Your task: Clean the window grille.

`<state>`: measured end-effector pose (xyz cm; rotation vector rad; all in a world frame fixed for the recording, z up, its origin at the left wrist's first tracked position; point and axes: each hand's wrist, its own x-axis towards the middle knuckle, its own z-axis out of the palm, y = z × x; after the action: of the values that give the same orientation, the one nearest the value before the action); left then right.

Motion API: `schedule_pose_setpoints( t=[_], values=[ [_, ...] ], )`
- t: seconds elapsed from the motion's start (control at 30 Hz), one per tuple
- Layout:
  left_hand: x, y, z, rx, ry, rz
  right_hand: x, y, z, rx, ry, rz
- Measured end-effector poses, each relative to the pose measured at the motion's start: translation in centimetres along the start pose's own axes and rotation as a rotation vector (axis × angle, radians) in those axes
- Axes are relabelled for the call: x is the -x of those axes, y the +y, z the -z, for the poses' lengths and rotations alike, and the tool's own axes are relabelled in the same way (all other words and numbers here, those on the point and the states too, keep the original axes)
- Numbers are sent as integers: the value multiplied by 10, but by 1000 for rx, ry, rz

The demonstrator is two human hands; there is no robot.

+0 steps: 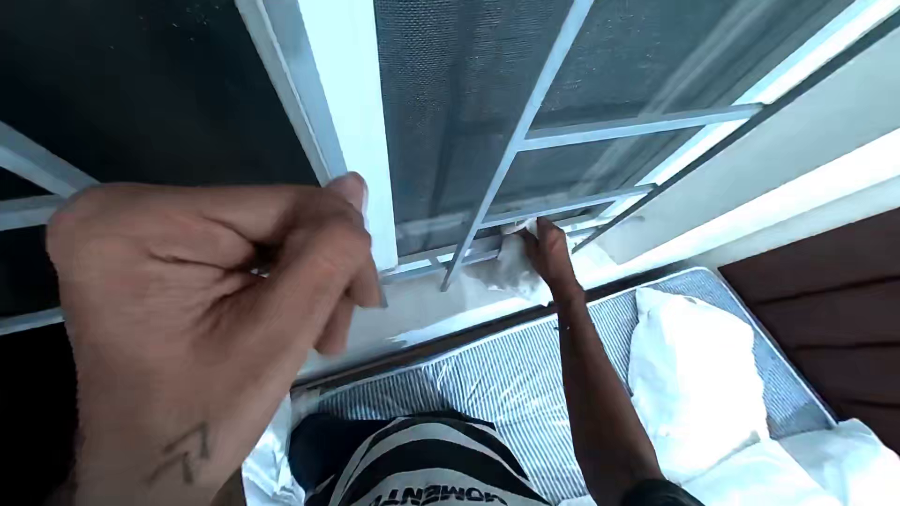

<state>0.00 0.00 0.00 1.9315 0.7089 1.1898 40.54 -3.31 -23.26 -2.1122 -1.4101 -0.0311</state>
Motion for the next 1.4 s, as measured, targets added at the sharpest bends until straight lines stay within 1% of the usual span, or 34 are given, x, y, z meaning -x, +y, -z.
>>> schedule_pose_setpoints(
  t=[0.07,0.2,0.23,0.3,0.37,0.47,0.53,0.6,0.67,0.73,0.77,0.8,0.87,0.97,1.1,1.17,1.27,1.33,1.4],
  values=[
    [2,-15,0,-156,113,-23,3,-12,1,11,-53,-9],
    [-14,-35,-16,-364,306,-84,21,-50,-21,-84,-51,181],
    [-21,-43,-19,-398,344,-122,24,-53,-26,-108,-51,213],
    [-32,-61,-21,-449,404,-200,22,-43,-30,-138,-55,234],
    [-39,-76,-21,-438,436,-261,16,-23,-20,-111,-11,174],
    [-41,-89,-22,-316,361,-306,3,8,-3,-6,100,9],
    [-42,-96,-29,-235,319,-338,-3,13,-1,47,123,-43],
    [-45,-98,-42,-220,343,-350,1,3,-6,50,99,-73],
    [-48,-96,-58,-316,420,-323,8,-17,-11,15,81,-9],
    [-51,-96,-72,-438,483,-255,15,-39,-19,-38,25,107],
    [-52,-100,-77,-459,514,-244,17,-47,-24,-59,-4,149],
    [-54,-105,-80,-460,552,-257,17,-49,-27,-82,-41,176],
    [-58,-115,-83,-461,605,-307,12,-40,-22,-128,-94,197],
    [-62,-122,-81,-466,641,-347,-4,-1,-5,-95,-114,88],
    [-66,-123,-82,-438,675,-362,-20,63,22,50,-1,-43],
    [-66,-124,-83,-433,682,-353,-23,80,32,127,39,-74],
    [-66,-125,-82,-439,682,-360,-22,66,32,223,69,-185],
    [-64,-130,-82,-450,673,-369,-24,53,31,258,27,-283],
    [-63,-131,-83,-468,670,-382,-26,44,30,246,-38,-320]
  ],
)
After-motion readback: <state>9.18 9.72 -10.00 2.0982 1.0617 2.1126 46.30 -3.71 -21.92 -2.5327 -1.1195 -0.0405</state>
